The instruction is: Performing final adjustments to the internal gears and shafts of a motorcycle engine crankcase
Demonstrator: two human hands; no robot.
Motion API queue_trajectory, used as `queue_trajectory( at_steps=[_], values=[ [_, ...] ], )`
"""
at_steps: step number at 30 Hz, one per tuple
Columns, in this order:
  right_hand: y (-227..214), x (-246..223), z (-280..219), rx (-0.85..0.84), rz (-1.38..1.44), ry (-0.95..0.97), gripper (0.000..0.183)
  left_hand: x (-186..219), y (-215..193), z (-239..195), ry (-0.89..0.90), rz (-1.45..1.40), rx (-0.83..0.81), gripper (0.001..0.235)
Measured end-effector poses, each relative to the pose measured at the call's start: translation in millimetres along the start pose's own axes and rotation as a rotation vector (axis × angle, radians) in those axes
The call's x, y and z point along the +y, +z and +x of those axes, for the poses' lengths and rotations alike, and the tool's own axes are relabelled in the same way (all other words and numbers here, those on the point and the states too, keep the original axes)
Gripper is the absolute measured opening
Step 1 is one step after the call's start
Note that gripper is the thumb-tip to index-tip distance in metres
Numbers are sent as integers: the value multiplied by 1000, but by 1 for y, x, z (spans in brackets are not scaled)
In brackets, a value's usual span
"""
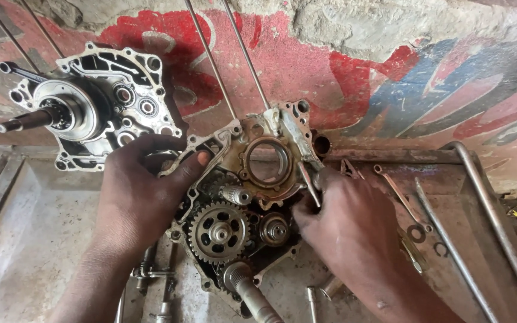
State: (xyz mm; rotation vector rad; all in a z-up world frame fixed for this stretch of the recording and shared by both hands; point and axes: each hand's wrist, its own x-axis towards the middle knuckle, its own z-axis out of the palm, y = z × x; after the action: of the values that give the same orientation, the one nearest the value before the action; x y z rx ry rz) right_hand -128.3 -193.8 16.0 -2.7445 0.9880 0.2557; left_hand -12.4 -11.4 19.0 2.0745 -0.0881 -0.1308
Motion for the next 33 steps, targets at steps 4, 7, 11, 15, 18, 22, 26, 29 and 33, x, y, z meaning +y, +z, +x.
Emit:
queue_trajectory(
  at_steps=[4, 7, 11, 15, 18, 22, 26, 29, 33],
  values=[
    [-2, 16, 3, 70, 101, -62, 20, -2, -1, 1, 7, 7, 5, 45],
    [-2, 27, 0, 497, 334, -468, 18, -5, 0, 2, 16, -19, -2, 44],
    [-14, 25, -11, 427, 706, -772, 11, -6, 1, 3, 44, -5, 6, 40],
    [-8, 25, -12, 329, 671, -983, 9, -5, -1, 2, 44, 23, 11, 41],
    [-3, 24, -11, 360, 584, -989, 13, -9, 0, 5, 53, 43, 17, 43],
    [0, 23, -9, 367, 561, -1031, 11, -9, -1, 5, 67, 53, 12, 41],
    [-4, 19, -11, 359, 563, -1146, 10, -6, -1, 3, 26, 24, 9, 39],
    [-6, 17, -12, 405, 492, -1233, 7, -7, 0, 3, 35, 7, 8, 38],
    [1, 20, -11, 560, 312, -1358, 16, -9, 0, 3, 69, 30, 13, 39]
  ],
)
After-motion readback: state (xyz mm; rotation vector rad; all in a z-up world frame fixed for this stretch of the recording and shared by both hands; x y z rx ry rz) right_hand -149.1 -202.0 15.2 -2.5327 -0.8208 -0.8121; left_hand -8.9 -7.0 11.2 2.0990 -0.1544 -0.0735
